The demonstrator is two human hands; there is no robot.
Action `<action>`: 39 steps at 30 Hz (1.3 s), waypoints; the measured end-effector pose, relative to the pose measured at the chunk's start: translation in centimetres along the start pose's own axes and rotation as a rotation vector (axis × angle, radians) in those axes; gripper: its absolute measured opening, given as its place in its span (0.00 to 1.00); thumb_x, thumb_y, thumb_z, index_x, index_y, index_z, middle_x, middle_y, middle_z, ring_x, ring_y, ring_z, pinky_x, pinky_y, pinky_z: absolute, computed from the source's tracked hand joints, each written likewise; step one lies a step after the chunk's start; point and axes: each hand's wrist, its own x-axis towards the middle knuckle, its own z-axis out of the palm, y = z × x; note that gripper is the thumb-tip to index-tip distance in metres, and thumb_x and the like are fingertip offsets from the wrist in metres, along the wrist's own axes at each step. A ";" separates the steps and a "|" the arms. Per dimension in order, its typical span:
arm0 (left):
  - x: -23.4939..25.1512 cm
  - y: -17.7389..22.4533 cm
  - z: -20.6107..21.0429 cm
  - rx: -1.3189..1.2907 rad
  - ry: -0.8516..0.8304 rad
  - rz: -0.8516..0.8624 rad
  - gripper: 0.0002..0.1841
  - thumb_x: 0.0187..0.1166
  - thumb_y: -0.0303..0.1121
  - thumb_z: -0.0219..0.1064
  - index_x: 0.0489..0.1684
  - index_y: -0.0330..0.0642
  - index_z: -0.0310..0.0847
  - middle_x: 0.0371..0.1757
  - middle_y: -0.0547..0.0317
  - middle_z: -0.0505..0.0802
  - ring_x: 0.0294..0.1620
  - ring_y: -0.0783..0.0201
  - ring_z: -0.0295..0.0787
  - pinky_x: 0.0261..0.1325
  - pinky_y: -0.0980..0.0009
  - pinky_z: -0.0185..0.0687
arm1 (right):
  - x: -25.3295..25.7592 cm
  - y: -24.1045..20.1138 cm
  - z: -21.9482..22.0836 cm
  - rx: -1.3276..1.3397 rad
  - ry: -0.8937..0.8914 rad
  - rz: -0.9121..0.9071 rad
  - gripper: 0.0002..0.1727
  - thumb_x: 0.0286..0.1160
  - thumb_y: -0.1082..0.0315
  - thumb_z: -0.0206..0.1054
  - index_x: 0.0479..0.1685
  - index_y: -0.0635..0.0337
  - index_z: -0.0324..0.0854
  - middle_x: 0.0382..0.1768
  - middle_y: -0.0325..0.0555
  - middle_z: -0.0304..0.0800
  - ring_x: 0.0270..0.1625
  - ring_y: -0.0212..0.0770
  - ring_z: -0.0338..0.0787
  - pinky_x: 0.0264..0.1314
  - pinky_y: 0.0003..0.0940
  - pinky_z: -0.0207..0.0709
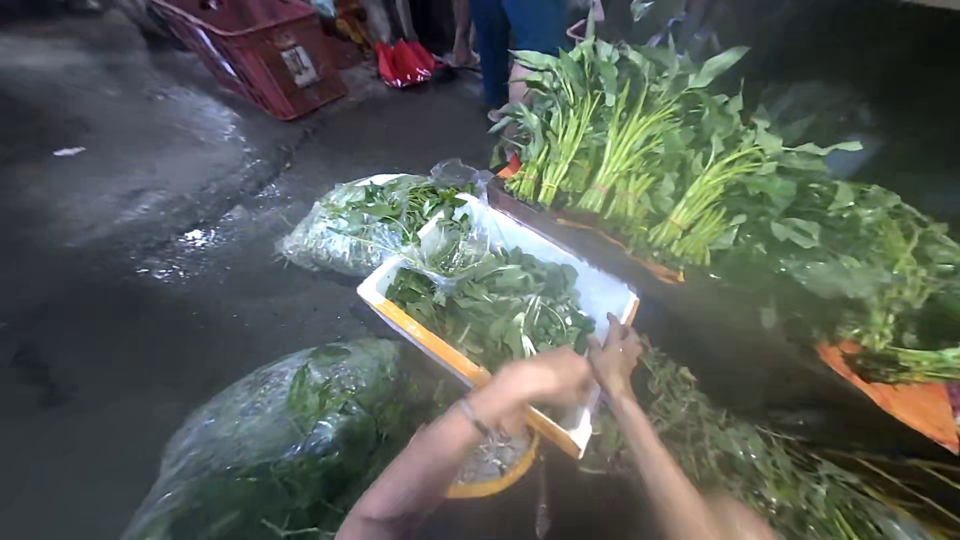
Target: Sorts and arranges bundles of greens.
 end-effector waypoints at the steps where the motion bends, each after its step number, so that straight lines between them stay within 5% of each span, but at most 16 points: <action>1: -1.5 -2.7 -1.2 -0.013 0.131 -0.083 0.15 0.85 0.34 0.66 0.57 0.31 0.88 0.57 0.35 0.92 0.63 0.38 0.88 0.68 0.40 0.78 | -0.6 0.2 1.3 -0.084 0.023 -0.042 0.33 0.79 0.66 0.67 0.86 0.61 0.68 0.88 0.80 0.49 0.86 0.83 0.55 0.82 0.75 0.54; 5: -4.1 -14.6 -2.2 0.154 0.545 -0.527 0.17 0.78 0.22 0.66 0.65 0.33 0.85 0.70 0.34 0.85 0.75 0.33 0.78 0.73 0.36 0.73 | -1.0 1.4 3.5 -0.161 0.111 -0.110 0.30 0.74 0.64 0.71 0.78 0.60 0.77 0.89 0.78 0.48 0.88 0.82 0.52 0.83 0.76 0.49; 8: -3.6 -21.7 -1.6 0.420 0.692 -0.512 0.25 0.70 0.19 0.72 0.69 0.32 0.81 0.74 0.29 0.80 0.78 0.28 0.72 0.73 0.32 0.70 | -0.8 1.5 3.5 -0.128 0.137 -0.101 0.23 0.71 0.65 0.72 0.67 0.61 0.85 0.88 0.77 0.52 0.87 0.81 0.55 0.82 0.74 0.52; 10: -2.9 -25.6 -1.7 0.571 0.668 -0.505 0.34 0.70 0.20 0.73 0.83 0.34 0.71 0.86 0.28 0.67 0.89 0.25 0.53 0.83 0.23 0.47 | -0.9 1.5 3.4 -0.138 0.124 -0.101 0.20 0.72 0.66 0.72 0.63 0.60 0.87 0.88 0.78 0.52 0.87 0.82 0.54 0.83 0.75 0.51; 11: -2.8 -27.5 -2.3 0.608 0.674 -0.495 0.36 0.69 0.20 0.74 0.83 0.33 0.70 0.89 0.29 0.63 0.92 0.24 0.45 0.84 0.21 0.38 | -0.9 1.4 3.3 -0.146 0.109 -0.093 0.19 0.72 0.66 0.71 0.63 0.60 0.87 0.88 0.77 0.51 0.87 0.82 0.53 0.83 0.74 0.51; 13: -3.3 -30.5 -4.2 0.610 0.755 -0.424 0.21 0.68 0.18 0.73 0.63 0.31 0.86 0.84 0.32 0.73 0.90 0.26 0.51 0.86 0.21 0.37 | -0.9 1.3 3.2 -0.148 0.081 -0.080 0.18 0.74 0.66 0.70 0.62 0.59 0.88 0.88 0.76 0.51 0.88 0.80 0.53 0.84 0.73 0.50; 14: -4.0 -30.7 -5.4 0.544 0.780 -0.414 0.15 0.71 0.18 0.70 0.57 0.31 0.89 0.78 0.34 0.81 0.87 0.27 0.61 0.86 0.23 0.44 | -0.9 1.5 3.2 -0.133 0.086 -0.082 0.17 0.75 0.66 0.70 0.60 0.60 0.89 0.88 0.76 0.53 0.88 0.80 0.53 0.84 0.73 0.50; 16: -6.1 -29.0 -7.9 0.306 0.815 -0.481 0.15 0.86 0.25 0.59 0.65 0.30 0.81 0.69 0.30 0.86 0.75 0.28 0.77 0.77 0.29 0.66 | -0.9 1.7 3.3 -0.102 0.108 -0.088 0.15 0.74 0.65 0.71 0.57 0.60 0.90 0.88 0.75 0.54 0.88 0.80 0.54 0.85 0.74 0.49; 18: -8.0 -28.5 -8.9 -0.068 0.982 -0.521 0.18 0.92 0.35 0.53 0.71 0.33 0.77 0.65 0.27 0.86 0.65 0.30 0.84 0.67 0.33 0.76 | -0.8 2.0 3.6 -0.091 0.109 -0.085 0.15 0.74 0.64 0.71 0.55 0.61 0.90 0.88 0.74 0.54 0.88 0.79 0.54 0.85 0.74 0.48; 22: -6.6 -31.4 -9.0 -0.742 1.429 -0.425 0.18 0.92 0.38 0.49 0.60 0.32 0.76 0.48 0.50 0.92 0.44 0.61 0.90 0.53 0.57 0.87 | -0.6 2.2 3.8 -0.083 0.114 -0.092 0.14 0.75 0.63 0.72 0.53 0.61 0.91 0.88 0.74 0.54 0.87 0.79 0.55 0.84 0.74 0.48; 24: -5.9 -31.2 -9.0 -0.955 1.525 -0.413 0.15 0.91 0.37 0.49 0.59 0.35 0.72 0.42 0.54 0.88 0.38 0.63 0.86 0.47 0.60 0.85 | -0.7 2.4 3.8 -0.087 0.111 -0.093 0.14 0.75 0.64 0.71 0.54 0.62 0.90 0.88 0.74 0.54 0.88 0.79 0.54 0.83 0.75 0.49; 27: -6.9 -29.0 -9.1 -1.170 1.593 -0.494 0.13 0.88 0.35 0.52 0.63 0.39 0.70 0.50 0.53 0.81 0.43 0.61 0.79 0.50 0.60 0.81 | -0.6 2.5 3.9 -0.094 0.093 -0.086 0.16 0.76 0.63 0.71 0.56 0.64 0.89 0.88 0.74 0.54 0.89 0.78 0.51 0.85 0.75 0.47; 30: -9.4 -27.0 -9.8 -0.916 1.439 -0.764 0.18 0.87 0.26 0.51 0.74 0.32 0.65 0.63 0.44 0.78 0.57 0.57 0.77 0.60 0.61 0.78 | -0.5 2.4 3.6 -0.098 0.069 -0.069 0.17 0.77 0.62 0.71 0.57 0.64 0.89 0.89 0.73 0.52 0.90 0.77 0.51 0.85 0.74 0.47; 33: -13.6 -25.4 -11.0 -0.279 1.110 -1.047 0.20 0.82 0.28 0.65 0.70 0.29 0.78 0.71 0.32 0.85 0.72 0.41 0.82 0.74 0.45 0.75 | -0.5 2.7 3.8 -0.074 0.054 -0.065 0.17 0.75 0.62 0.73 0.57 0.64 0.89 0.90 0.73 0.50 0.90 0.79 0.49 0.84 0.76 0.47; 36: -17.0 -26.5 -12.6 -0.167 1.210 -1.031 0.19 0.71 0.27 0.71 0.60 0.30 0.82 0.63 0.33 0.88 0.63 0.40 0.86 0.65 0.40 0.80 | 0.0 3.6 4.2 -0.074 0.071 -0.113 0.18 0.74 0.60 0.73 0.57 0.63 0.88 0.90 0.74 0.49 0.88 0.81 0.49 0.81 0.80 0.48; 39: -20.4 -24.7 -14.2 -0.175 1.282 -1.036 0.22 0.67 0.24 0.72 0.62 0.29 0.81 0.66 0.34 0.86 0.64 0.45 0.86 0.66 0.45 0.82 | -0.1 4.7 4.9 -0.077 0.120 -0.202 0.19 0.76 0.58 0.71 0.57 0.63 0.87 0.88 0.77 0.48 0.87 0.84 0.49 0.79 0.82 0.47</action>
